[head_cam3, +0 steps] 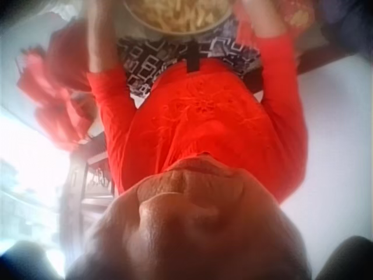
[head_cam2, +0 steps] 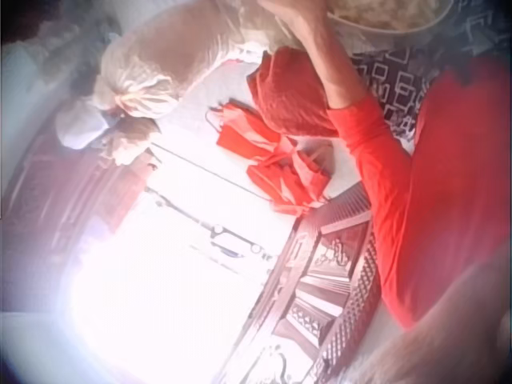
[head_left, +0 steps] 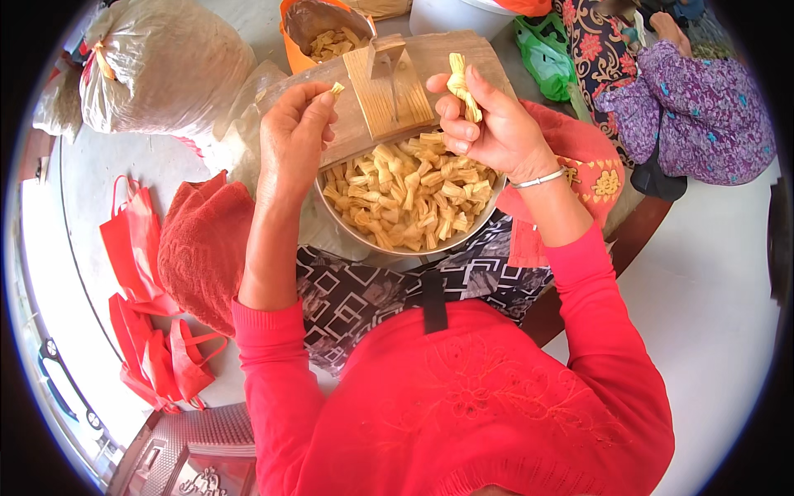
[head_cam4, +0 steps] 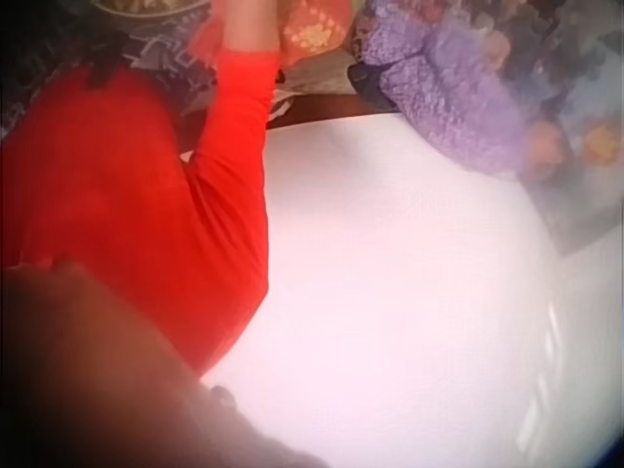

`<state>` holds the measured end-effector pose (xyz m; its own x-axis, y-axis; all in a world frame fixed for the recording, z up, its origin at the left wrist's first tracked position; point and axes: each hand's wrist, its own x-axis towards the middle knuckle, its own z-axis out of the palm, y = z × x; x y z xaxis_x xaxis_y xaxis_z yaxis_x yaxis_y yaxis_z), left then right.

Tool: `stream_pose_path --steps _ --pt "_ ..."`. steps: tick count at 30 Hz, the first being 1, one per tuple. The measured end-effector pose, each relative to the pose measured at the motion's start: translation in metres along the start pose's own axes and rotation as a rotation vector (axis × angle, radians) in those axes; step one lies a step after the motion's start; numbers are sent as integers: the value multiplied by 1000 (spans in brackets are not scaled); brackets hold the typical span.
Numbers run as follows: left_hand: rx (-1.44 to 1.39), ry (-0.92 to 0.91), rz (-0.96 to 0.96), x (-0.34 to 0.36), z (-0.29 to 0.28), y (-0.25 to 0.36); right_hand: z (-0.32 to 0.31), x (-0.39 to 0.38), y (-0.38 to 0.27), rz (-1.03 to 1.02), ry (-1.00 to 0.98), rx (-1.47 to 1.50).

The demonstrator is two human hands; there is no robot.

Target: The person uses a wooden board to fold and shape pieces of dough and places them into a large metal bowl.

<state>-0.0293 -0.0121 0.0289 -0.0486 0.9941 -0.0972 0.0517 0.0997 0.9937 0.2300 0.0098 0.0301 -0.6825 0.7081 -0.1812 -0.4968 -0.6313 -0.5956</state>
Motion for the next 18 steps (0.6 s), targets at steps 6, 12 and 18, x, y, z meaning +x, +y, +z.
stream_pose_path --steps 6,12,18 --pt "-7 -18 50 -1 5 -3 28 -6 5 -91 -22 -40" --pt "-110 -36 35 -3 9 -2 44 -7 6 -134 8 -106" --pt "317 -63 66 -8 3 1 68 -15 13 -90 206 -920"
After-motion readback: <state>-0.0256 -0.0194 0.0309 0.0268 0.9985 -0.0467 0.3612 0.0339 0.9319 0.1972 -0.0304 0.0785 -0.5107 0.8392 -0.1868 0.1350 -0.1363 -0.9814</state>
